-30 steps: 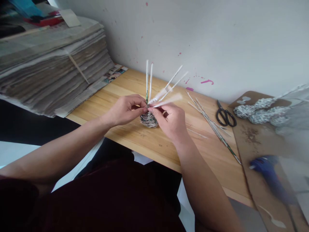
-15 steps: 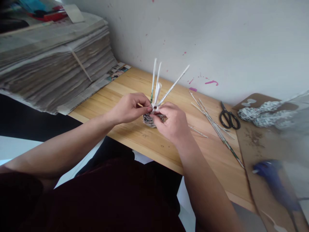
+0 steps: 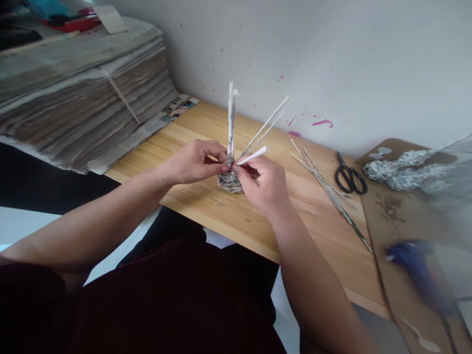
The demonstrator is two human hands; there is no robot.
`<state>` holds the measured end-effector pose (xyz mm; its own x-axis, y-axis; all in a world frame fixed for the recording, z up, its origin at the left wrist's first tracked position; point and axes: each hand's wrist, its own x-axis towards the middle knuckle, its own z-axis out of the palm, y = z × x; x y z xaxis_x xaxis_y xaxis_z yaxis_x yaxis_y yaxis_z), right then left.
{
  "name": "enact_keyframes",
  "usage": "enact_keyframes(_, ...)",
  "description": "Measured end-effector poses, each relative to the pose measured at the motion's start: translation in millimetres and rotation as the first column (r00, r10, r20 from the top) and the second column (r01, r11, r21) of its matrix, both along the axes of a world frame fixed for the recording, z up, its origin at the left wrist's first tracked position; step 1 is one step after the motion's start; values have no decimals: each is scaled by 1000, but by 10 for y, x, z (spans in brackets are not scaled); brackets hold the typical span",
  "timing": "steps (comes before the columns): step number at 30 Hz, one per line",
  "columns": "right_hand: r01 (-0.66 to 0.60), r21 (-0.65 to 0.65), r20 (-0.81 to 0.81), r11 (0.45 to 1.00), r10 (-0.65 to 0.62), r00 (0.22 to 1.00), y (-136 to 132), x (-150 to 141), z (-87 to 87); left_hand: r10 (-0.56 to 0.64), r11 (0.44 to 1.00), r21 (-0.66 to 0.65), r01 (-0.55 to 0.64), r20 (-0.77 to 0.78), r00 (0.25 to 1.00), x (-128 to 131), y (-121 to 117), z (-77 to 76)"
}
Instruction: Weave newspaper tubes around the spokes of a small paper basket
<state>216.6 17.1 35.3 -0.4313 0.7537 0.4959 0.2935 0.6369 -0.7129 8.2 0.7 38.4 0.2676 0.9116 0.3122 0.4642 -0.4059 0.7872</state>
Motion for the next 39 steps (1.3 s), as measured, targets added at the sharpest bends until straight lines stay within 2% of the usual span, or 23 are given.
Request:
enact_keyframes(5, 2, 210, 59, 978, -14, 998, 35, 19, -26, 78, 997, 9, -77, -45, 996, 35, -14, 22)
enact_keyframes(10, -17, 262, 64, 965, 0, 998, 18, 1, -24, 127, 991, 58, -120, -143, 982, 125, -56, 71)
enact_keyframes(15, 27, 182, 32, 983, -34, 999, 12, -24, -57, 139, 989, 71, -131, -123, 983, 153, -66, 49)
enact_keyframes(19, 85, 54, -28, 995, -83, 996, 14, -44, -107, 71, 997, -1, -71, 50, 996, 105, -77, -32)
enact_keyframes(22, 98, 22, -31, 995, -98, 995, -1, -72, -100, 30, 999, -46, -24, 151, 988, 75, -94, -81)
enact_keyframes(25, 86, -32, -69, 996, -88, 994, -11, -99, -81, 28, 999, -26, -24, 145, 989, 84, -97, -100)
enact_keyframes(29, 44, -162, -158, 986, -70, 985, 2, -102, -101, 121, 992, 17, -123, 89, 989, 138, -88, -90)
enact_keyframes(33, 55, -98, -154, 994, -70, 986, 6, -89, -105, 193, 979, 59, -194, 24, 981, 195, -122, -77)
enact_keyframes(35, 54, -112, -137, 992, -70, 988, -3, -78, -78, 206, 975, 86, -207, 19, 978, 221, -155, -84)
enact_keyframes(37, 31, -160, -121, 987, -50, 991, -16, -57, -36, 202, 973, 101, -207, 56, 978, 237, -178, -103)
enact_keyframes(39, 30, -154, -95, 988, -45, 995, -31, -22, 10, 187, 977, 82, -198, 119, 975, 231, -180, -127)
